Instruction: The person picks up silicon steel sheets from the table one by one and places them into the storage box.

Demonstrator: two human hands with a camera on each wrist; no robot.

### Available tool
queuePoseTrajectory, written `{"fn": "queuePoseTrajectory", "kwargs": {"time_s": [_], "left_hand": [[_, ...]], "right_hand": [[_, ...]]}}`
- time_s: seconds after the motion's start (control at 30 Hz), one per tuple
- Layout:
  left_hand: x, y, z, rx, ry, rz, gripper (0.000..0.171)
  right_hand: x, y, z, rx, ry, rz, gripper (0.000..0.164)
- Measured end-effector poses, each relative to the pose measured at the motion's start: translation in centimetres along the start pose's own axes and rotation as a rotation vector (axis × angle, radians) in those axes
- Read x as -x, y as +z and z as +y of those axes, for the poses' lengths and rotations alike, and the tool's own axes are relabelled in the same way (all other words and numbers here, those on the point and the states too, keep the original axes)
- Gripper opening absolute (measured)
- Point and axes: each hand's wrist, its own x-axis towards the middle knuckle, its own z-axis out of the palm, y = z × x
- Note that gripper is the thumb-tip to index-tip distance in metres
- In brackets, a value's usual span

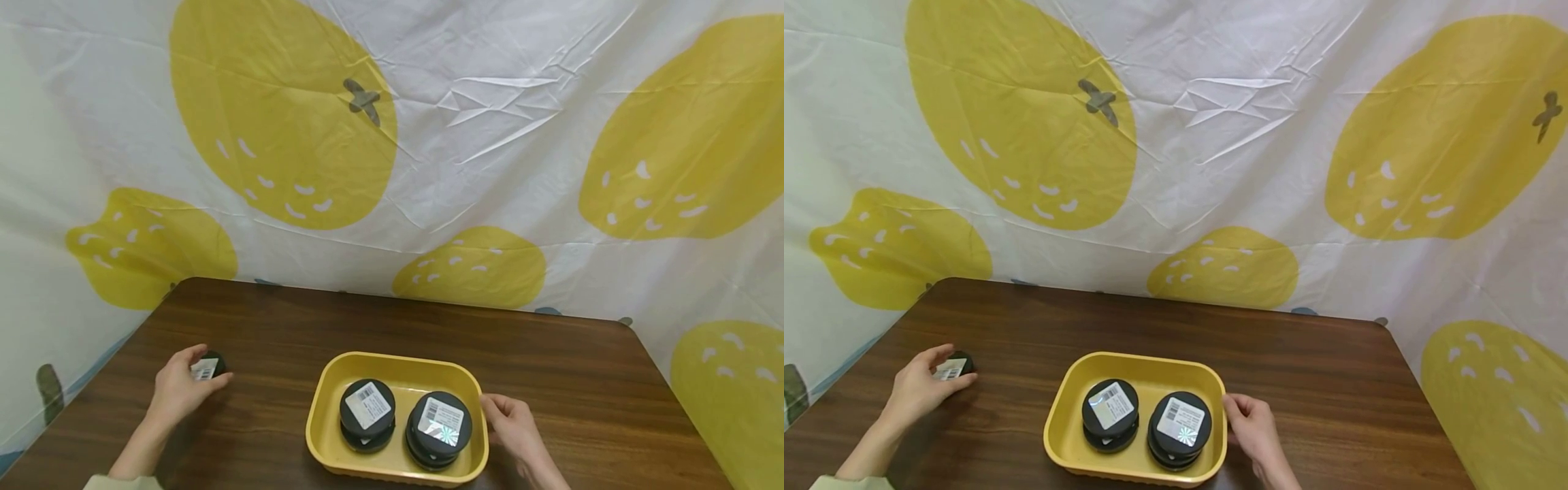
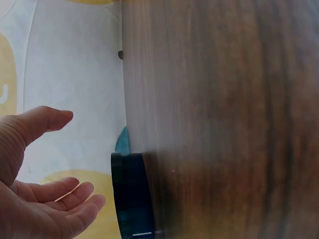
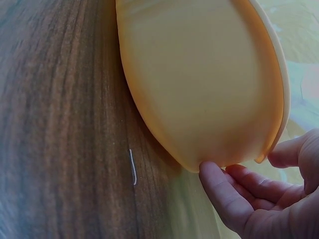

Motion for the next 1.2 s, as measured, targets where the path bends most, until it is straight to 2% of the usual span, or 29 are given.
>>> {"fn": "queuePoseTrajectory", "kwargs": {"time_s": [0.33, 0.7, 1.03, 1.2], "left_hand": [[0.0, -0.1, -0.6, -0.018, -0.025, 0.039, 0.070], [-0.3, -0.4, -0.9, -0.048, -0.093, -0.031, 0.081], [-0.6, -0.8, -1.4, -0.084, -0.113, -0.062, 0.079], [-0.6, -0.8, -1.7, -0.095, -0.105, -0.054, 0.079]], "right_hand": [[0.0, 0.0, 0.0, -0.003, 0.000, -0.005, 0.031], [0.0, 0.0, 0.0, 0.005, 0.002, 0.007, 0.031], [0.0, -0.1, 0.1, 0.007, -0.004, 0.003, 0.031], [0.1, -0.1, 0.1, 0.008, -0.002, 0.004, 0.031]]}}
